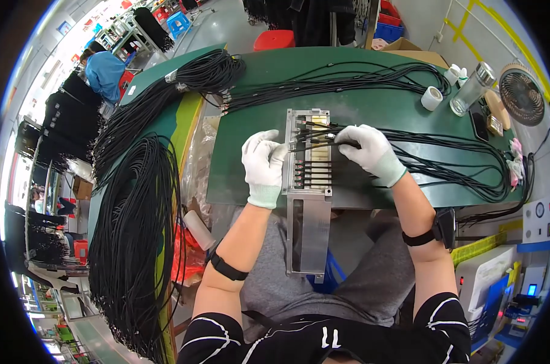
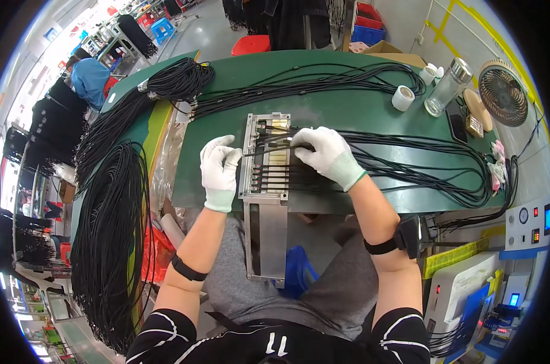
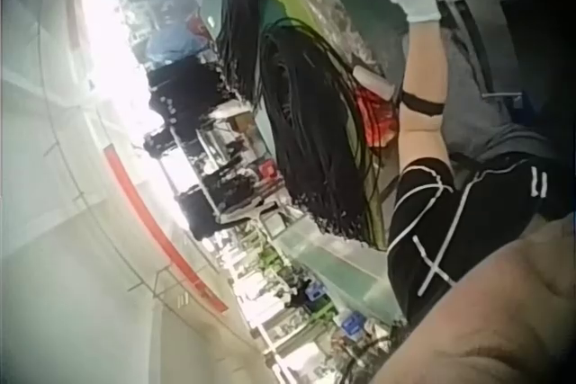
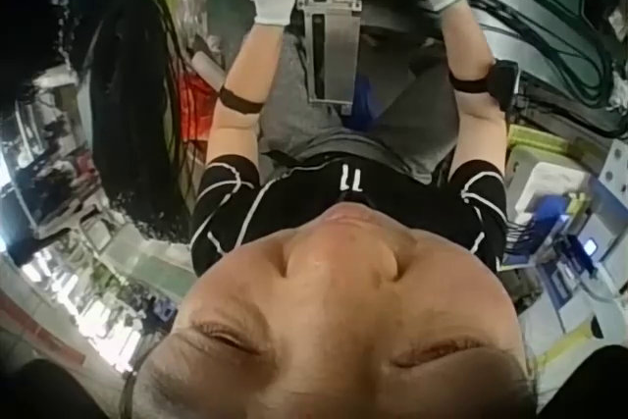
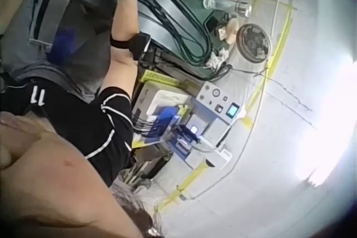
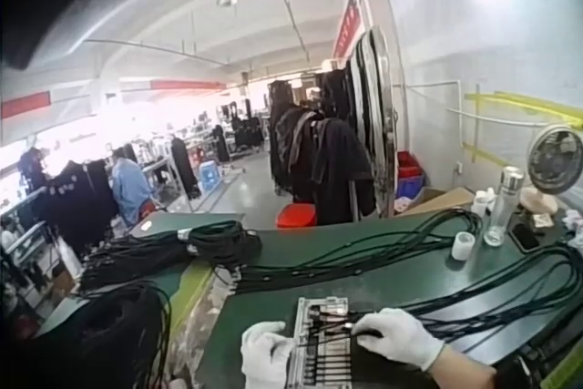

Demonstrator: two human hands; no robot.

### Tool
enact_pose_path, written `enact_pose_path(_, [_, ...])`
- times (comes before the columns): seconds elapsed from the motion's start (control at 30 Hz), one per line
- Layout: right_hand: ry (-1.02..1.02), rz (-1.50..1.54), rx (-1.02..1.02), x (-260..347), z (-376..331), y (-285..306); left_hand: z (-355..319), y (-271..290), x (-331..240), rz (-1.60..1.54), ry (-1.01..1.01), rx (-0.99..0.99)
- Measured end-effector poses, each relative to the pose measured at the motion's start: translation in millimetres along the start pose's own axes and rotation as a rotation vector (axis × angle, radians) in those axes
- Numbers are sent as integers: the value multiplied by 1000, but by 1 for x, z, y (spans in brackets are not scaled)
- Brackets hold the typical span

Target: The person places cables into a metal jig, carries it to a machine, and slides it onto the platform for processing. Once finished, the person removes the jig, pulls the cables out, and gathers a new set of cables to repeat the process.

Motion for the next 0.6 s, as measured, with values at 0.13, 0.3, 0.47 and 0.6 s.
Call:
enact_pose_path(0.13, [150,125,-18,12,0,-9,-1,-7,5,-13,22,19])
enact_pose_path(0.3, [124,-184,-71,15,0,-6,-3,-15,18,-65,168,34])
enact_pose_path(0.47, [131,-254,-117,17,0,0,-3,-19,22,-50,159,107])
enact_pose_path(0.6, [137,-287,-119,21,1,0,-4,-16,17,-66,62,48])
Point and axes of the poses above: each hand's wrist, its own z-axis towards the middle knuckle, its own y-axis out of the back of the hand, x = y × z, the point moved 7 cm from there along z, towards the middle knuckle, and after that the axes turned 15 degrees about x, right-handed, at the moved point
